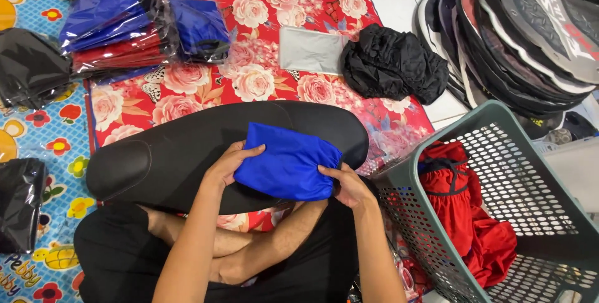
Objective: The person puts a blue fabric seat cover into a clear plastic bag and then inspects a red fabric seat cover, using their hands to align the edges and check the zipper.
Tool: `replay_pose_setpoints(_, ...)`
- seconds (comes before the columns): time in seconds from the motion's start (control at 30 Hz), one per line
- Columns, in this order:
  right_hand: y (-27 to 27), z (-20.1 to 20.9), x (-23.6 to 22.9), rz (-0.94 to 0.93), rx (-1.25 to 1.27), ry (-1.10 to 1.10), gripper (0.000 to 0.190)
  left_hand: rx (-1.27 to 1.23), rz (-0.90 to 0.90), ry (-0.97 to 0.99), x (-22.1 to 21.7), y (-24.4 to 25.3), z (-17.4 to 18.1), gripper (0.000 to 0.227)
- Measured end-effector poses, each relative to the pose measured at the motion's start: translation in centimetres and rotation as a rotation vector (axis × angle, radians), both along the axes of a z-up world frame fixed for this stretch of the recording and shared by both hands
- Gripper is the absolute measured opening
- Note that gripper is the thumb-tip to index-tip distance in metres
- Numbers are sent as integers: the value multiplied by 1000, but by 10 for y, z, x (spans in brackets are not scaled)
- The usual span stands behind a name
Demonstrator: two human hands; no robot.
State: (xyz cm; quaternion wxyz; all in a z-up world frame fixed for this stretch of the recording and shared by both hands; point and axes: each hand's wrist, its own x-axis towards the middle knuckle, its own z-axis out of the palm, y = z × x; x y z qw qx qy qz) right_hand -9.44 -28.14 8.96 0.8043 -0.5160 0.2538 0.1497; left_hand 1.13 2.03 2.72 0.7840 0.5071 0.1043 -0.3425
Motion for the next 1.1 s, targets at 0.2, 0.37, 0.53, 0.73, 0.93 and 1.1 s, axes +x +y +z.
replay_pose_setpoints(0.2,-2,-8,40,16,-73,153,83,28,5,27,15,10,-5,43)
replay_pose_setpoints(0.37,-12,-29,67,-14,-28,162,81,81,-37,-19,33,20,-15,44)
replay_pose_setpoints(0.53,-18,-19,100,-7,49,96,50,89,-10,-43,52,18,-7,49)
replay_pose_setpoints(0.73,-20,-52,128,-24,90,5,21,148,122,-68,90,44,-91,44)
replay_pose_setpoints(0.93,-15,-43,127,10,203,-90,23,145,90,-57,107,68,-123,27)
replay_pose_setpoints(1.1,-17,-64,130,18,306,-141,33,135,47,-69,103,60,-65,25)
